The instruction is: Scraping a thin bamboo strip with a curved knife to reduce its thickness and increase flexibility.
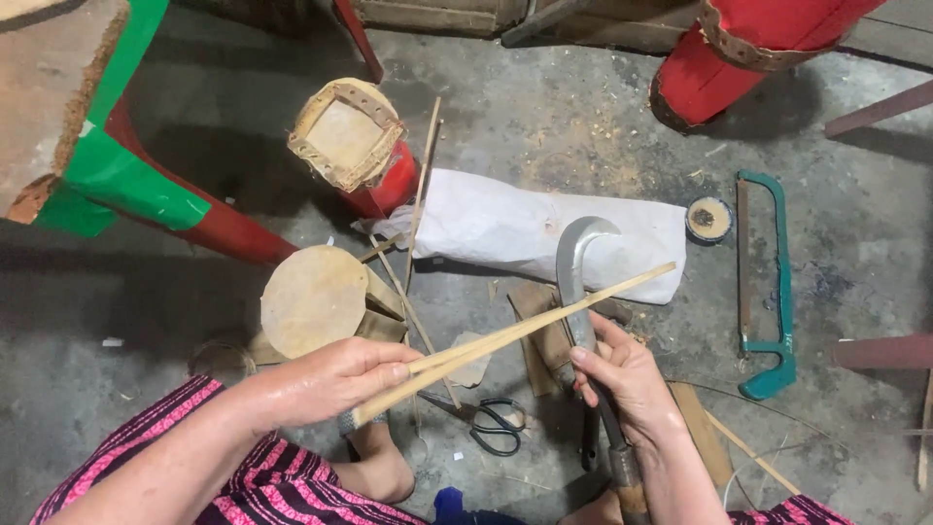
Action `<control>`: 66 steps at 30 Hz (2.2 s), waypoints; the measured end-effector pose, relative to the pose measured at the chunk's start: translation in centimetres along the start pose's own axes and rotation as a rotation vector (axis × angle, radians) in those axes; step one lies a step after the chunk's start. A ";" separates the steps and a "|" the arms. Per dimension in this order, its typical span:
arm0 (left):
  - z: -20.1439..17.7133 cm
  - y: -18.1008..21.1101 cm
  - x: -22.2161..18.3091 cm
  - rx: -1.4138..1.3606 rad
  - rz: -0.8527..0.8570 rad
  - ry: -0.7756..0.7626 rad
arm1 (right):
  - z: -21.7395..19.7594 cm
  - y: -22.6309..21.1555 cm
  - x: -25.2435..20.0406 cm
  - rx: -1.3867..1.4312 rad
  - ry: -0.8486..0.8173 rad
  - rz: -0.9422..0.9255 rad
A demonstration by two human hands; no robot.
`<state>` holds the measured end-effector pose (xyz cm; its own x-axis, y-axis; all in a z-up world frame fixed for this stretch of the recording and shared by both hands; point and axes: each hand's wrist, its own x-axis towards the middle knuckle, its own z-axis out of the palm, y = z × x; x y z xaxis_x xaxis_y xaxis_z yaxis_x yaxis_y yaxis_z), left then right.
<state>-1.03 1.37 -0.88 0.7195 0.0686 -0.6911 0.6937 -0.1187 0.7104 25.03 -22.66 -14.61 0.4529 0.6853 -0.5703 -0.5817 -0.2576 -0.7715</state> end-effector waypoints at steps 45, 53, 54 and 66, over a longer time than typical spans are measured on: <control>2.6 -0.4 5.5 0.268 -0.097 0.271 | 5.5 0.4 -2.8 -0.226 -0.174 0.010; 1.6 -0.3 3.7 0.285 -0.097 0.330 | -0.7 0.5 1.1 -0.108 0.001 -0.049; 1.6 -0.2 3.1 0.248 -0.166 0.325 | -0.6 0.0 0.7 -0.103 -0.002 -0.010; 0.6 -3.0 5.3 0.434 -0.151 0.203 | 2.7 -3.8 -3.1 0.114 -0.138 -0.040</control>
<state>0.70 1.49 -6.78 0.6336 0.3032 -0.7118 0.7442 -0.4903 0.4536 24.01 -21.96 -9.13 0.3846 0.7823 -0.4900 -0.6416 -0.1550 -0.7512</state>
